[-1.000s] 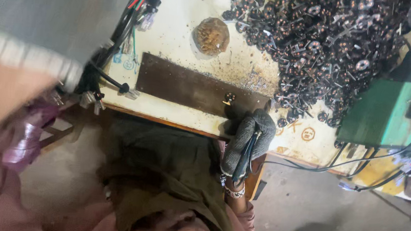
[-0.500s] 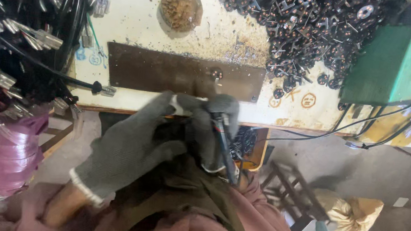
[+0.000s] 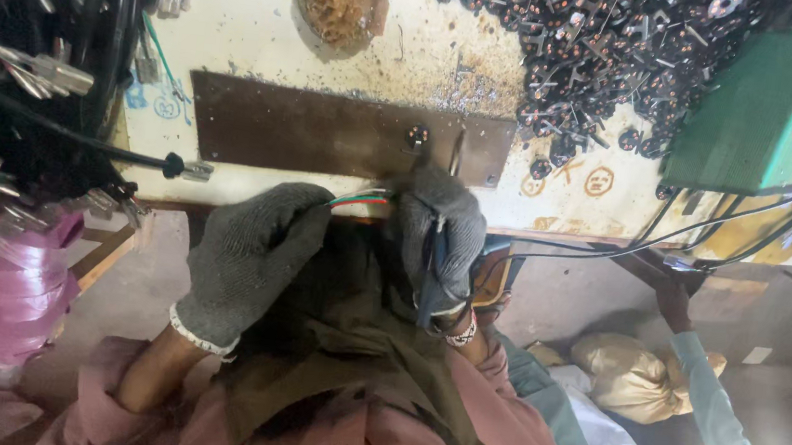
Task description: The person, wearing gloves, solders small wires to connector components at a workbench. They hold a soldering iron in one hand and a wire and connector in the other, repeatedly soldering finished pieces and setting them on a metal plate, working through a pile of similar connectors.
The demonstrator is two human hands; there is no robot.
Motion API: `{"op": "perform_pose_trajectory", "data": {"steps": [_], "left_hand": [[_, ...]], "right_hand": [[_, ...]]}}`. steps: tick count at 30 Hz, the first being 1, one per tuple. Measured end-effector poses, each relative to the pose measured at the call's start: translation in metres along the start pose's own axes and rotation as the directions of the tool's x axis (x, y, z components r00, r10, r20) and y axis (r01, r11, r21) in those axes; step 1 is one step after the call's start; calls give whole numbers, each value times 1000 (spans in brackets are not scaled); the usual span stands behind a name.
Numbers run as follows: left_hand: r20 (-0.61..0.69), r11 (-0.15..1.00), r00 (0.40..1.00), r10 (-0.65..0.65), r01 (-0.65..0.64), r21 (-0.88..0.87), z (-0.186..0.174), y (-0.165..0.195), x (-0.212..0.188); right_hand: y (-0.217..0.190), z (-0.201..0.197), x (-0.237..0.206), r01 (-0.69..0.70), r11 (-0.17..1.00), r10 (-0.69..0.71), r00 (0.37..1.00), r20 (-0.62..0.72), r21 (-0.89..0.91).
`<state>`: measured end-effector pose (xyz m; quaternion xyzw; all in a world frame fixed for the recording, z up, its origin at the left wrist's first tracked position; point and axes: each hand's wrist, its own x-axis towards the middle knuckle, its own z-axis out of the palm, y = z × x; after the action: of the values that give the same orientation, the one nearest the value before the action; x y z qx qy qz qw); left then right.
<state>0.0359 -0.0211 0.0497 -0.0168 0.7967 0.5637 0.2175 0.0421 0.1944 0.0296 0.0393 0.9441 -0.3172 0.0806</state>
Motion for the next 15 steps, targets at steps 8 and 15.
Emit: {"op": "perform_pose_trajectory", "data": {"steps": [8,15], "left_hand": [[-4,966,972,234,-232,-114,3,5,0],[-4,960,961,278,-278,-27,12,3,1]], "right_hand": [[-30,-11,-11,-132,898,112,991,71,420],[-19,-2,-21,-283,774,231,959,163,566]]}}
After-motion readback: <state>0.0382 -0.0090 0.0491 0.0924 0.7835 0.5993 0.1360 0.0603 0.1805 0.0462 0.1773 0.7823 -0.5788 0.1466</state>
